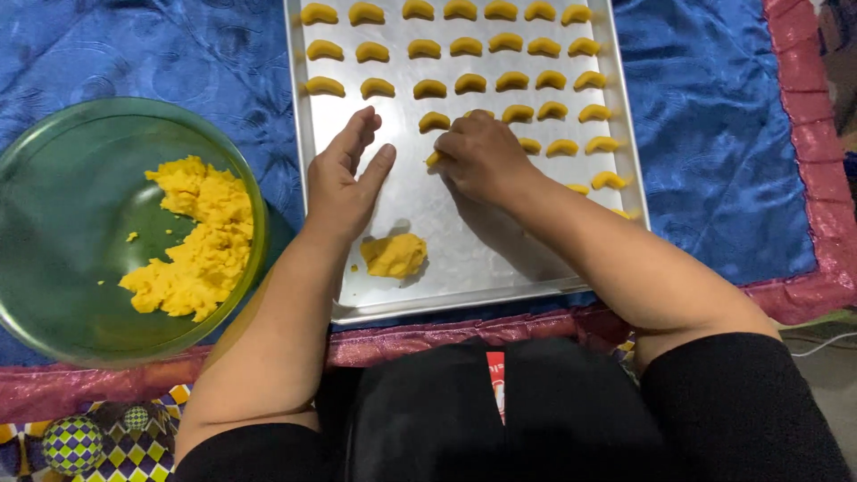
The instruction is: Shaping yellow dough into crescent-shaped cookies and arranging them on a baking tray
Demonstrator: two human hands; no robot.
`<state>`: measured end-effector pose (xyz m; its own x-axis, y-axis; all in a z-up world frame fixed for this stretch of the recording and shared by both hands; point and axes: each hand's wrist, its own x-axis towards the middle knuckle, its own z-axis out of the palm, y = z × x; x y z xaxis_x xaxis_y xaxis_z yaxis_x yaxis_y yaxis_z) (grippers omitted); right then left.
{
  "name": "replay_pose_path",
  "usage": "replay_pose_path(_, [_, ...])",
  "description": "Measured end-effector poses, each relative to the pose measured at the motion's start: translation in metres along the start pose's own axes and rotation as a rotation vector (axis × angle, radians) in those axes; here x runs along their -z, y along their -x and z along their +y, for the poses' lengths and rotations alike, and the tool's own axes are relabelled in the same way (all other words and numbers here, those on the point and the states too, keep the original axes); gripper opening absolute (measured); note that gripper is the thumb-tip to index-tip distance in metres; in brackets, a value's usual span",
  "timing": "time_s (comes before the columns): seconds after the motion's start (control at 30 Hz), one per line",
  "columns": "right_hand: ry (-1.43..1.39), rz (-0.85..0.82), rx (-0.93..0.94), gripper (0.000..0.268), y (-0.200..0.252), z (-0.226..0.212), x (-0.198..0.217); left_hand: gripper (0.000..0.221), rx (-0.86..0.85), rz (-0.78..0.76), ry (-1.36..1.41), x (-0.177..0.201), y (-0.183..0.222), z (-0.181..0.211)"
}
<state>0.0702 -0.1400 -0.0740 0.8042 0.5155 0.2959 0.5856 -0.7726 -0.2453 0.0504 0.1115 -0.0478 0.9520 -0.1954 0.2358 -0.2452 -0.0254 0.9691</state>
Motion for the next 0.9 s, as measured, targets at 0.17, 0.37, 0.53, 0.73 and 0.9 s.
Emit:
replay_pose_path(0.17, [-0.094,-0.048,-0.112,0.017,0.054,-0.021,0.099,0.054,0.011,0.006,0.011,0.001,0.001,0.001])
replay_pose_path(0.37, [-0.211,-0.285,-0.318,0.013,0.138,-0.039,0.129,0.054,0.029,-0.007,-0.001,0.001,-0.001,0.000])
replay_pose_path(0.53, [-0.126,-0.343,-0.306,0.017,0.158,-0.045,0.116,0.054,0.020,-0.004,0.011,0.001,0.000,0.001])
replay_pose_path(0.73, [-0.062,-0.353,-0.285,0.014,0.158,-0.047,0.109,0.054,0.029,0.010,0.007,0.001,0.002,0.002])
replay_pose_path(0.9, [-0.083,-0.348,-0.275,0.020,0.161,-0.044,0.105,0.055,0.021,0.005,0.014,0.000,0.002,0.001])
